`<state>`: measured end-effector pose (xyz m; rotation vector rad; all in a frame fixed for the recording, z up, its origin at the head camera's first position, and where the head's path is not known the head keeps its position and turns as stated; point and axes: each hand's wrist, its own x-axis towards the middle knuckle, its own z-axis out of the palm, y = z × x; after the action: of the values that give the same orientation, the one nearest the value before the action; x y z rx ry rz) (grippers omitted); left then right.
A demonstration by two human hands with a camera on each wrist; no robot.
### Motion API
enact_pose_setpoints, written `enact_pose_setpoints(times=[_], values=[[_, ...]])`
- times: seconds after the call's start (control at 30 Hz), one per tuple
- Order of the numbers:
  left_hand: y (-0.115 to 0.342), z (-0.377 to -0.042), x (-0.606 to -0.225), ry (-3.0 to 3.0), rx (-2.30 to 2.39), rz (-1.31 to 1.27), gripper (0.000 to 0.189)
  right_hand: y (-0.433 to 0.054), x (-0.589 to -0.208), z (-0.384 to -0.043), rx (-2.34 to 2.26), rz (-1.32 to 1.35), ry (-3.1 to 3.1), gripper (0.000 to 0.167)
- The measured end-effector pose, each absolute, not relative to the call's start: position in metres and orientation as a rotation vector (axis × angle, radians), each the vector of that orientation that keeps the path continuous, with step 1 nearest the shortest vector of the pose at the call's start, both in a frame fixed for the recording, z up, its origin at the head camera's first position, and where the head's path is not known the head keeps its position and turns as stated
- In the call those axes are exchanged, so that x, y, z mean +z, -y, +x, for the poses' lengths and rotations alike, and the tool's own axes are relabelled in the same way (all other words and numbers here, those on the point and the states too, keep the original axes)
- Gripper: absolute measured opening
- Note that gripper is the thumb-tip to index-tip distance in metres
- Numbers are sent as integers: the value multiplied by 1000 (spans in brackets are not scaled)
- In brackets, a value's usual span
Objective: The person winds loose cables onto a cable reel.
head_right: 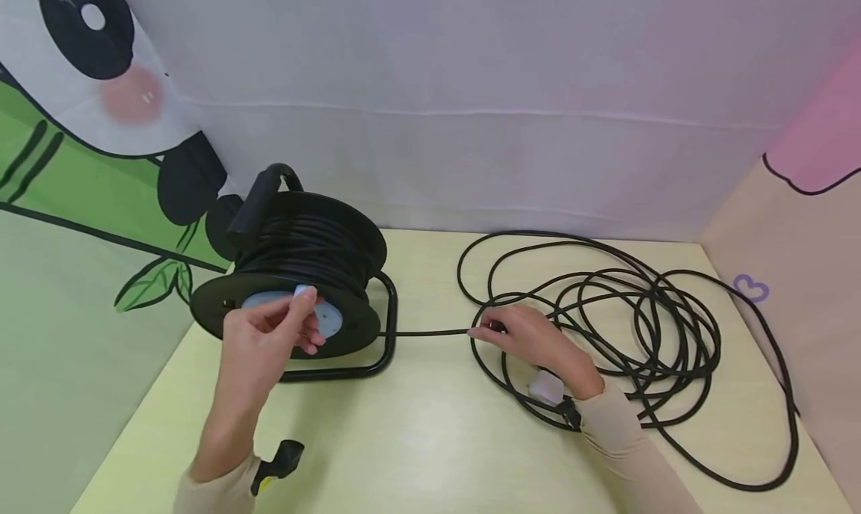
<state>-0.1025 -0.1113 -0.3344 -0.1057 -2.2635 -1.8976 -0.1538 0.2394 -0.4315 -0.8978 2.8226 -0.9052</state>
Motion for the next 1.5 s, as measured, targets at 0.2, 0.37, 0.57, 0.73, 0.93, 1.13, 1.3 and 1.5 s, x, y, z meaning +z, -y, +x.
enact_pose_setpoints(times=[0.2,0.37,0.57,0.73,0.93,1.13,1.3,1.5], values=[[103,-102,-341,2283,-1933,-99,35,-235,-432,-155,-823,-903,-2913,27],[95,-101,-345,2310,-1947,-90,36,-239,-428,-156,-747,-850,-2974,31],[87,-101,-353,2321,-2005,-82,36,-250,-422,-155,-714,-807,-2994,36],[82,-102,-361,2318,-2068,-107,33,-259,-420,-155,-681,-764,-3032,33],[78,-102,-372,2363,-2065,-134,33,-271,-417,-155,-674,-754,-3093,29],[78,-101,-382,2418,-2049,-113,33,-279,-414,-155,-674,-741,-3149,30],[78,-103,-392,2461,-2062,-67,29,-284,-412,-154,-641,-714,-3199,34],[78,-106,-408,2499,-2037,-34,24,-294,-410,-151,-636,-673,-3269,35]])
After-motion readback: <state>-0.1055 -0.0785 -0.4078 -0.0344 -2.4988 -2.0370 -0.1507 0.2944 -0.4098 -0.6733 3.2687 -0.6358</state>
